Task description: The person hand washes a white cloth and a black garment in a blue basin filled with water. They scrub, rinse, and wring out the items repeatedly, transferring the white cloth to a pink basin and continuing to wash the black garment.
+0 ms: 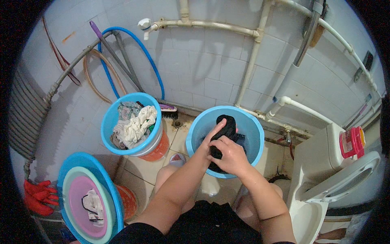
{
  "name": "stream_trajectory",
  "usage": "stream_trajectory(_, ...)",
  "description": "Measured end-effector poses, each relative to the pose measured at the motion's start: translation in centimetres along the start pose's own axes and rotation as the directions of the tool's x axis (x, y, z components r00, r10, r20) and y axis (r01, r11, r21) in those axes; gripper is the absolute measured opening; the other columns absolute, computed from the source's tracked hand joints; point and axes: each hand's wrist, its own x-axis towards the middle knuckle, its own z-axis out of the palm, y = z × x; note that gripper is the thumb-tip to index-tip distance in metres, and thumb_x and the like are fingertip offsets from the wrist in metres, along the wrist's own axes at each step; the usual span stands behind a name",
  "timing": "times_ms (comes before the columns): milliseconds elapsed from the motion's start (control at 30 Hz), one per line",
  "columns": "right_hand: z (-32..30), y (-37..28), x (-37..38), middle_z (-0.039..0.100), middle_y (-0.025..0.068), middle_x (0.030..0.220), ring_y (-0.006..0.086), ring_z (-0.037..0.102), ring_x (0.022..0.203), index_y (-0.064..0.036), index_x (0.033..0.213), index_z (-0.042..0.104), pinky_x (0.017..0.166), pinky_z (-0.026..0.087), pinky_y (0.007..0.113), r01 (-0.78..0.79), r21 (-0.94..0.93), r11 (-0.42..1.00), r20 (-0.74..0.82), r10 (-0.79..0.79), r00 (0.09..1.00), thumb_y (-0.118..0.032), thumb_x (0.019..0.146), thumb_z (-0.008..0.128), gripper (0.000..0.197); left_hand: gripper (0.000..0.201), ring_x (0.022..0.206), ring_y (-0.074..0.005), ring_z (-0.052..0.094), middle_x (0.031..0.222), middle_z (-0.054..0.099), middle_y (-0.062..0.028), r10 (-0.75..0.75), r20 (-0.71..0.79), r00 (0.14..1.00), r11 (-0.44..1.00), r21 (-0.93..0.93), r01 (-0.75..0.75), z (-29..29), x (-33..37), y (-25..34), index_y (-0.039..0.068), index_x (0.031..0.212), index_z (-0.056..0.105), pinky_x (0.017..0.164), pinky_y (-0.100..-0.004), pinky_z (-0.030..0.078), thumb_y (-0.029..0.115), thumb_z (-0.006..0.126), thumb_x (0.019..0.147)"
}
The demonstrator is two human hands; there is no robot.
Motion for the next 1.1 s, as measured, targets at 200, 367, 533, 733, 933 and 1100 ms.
stream_trajectory(200,1.7,2.1,2.0,0.063,0.0148,0.083,0.0337,0.062,0.073,-0.0058,0.084,0.063,0.065,0.051,0.042,-0.167,0.004,0.986,-0.317,0.160,0.935,-0.030,0.072,0.064,0.027,0.031,0.093,-0.0172,0.057,0.100,0.060,-0.0056,0.215,-0.103,0.971,0.976,0.049,-0.211,-0.4,-0.5,-3.0,0.010,0.104,0.057,0.081,-0.0341,0.046,0.036,0.052,0.087)
stream_trajectory(367,1.0,5.9,3.2,0.064,0.0218,0.084,0.0371,0.062,0.079,-0.0040,0.089,0.066,0.072,0.049,0.044,-0.485,0.062,0.873,-0.383,0.469,0.796,-0.036,0.076,0.061,0.035,0.030,0.091,-0.0200,0.058,0.105,0.059,-0.0064,0.049,-0.286,0.957,0.998,-0.015,-0.056,0.5,0.5,-4.6,0.009,0.110,0.055,0.081,-0.0362,0.046,0.029,0.044,0.091)
stream_trajectory(533,-1.1,13.5,1.3,0.064,0.0189,0.087,0.0300,0.062,0.086,-0.0054,0.097,0.065,0.078,0.047,0.036,-0.546,0.290,0.786,-0.205,0.608,0.767,-0.041,0.077,0.064,0.041,0.032,0.091,-0.0244,0.060,0.104,0.061,-0.0109,0.004,-0.196,0.981,0.998,0.060,0.008,0.9,-1.2,-3.3,0.005,0.105,0.057,0.083,-0.0395,0.048,0.020,0.056,0.077)
stream_trajectory(733,-0.8,15.0,-0.9,0.049,0.0162,0.122,0.0251,0.046,0.114,-0.0062,0.131,0.037,0.097,0.036,0.033,-0.410,0.573,0.709,0.335,0.253,0.907,-0.042,0.075,0.070,0.073,0.033,0.089,-0.0289,0.059,0.098,0.062,-0.0107,0.168,-0.179,0.969,0.955,-0.213,-0.205,3.2,-2.4,2.5,0.006,0.098,0.060,0.083,-0.0427,0.047,0.026,0.058,0.072)
stream_trajectory(933,5.0,10.8,-1.6,0.034,0.0119,0.136,0.0200,0.031,0.125,-0.0064,0.142,0.011,0.106,0.026,0.035,-0.357,0.602,0.715,0.443,0.073,0.893,-0.016,0.067,0.079,0.102,0.042,0.088,-0.0280,0.060,0.097,0.062,-0.0126,0.359,-0.011,0.933,0.899,-0.265,-0.349,3.7,-3.3,4.1,0.003,0.101,0.058,0.078,-0.0423,0.049,0.034,0.052,0.073)
stream_trajectory(1100,7.7,12.3,-1.4,0.060,0.0093,0.111,0.0181,0.056,0.099,-0.0019,0.121,0.049,0.091,0.042,0.031,-0.398,0.599,0.694,0.399,0.172,0.901,-0.015,0.069,0.075,0.059,0.035,0.088,-0.0275,0.060,0.097,0.063,-0.0105,0.340,-0.078,0.937,0.908,-0.231,-0.349,3.1,-4.5,5.7,0.005,0.097,0.061,0.079,-0.0418,0.048,0.031,0.055,0.074)
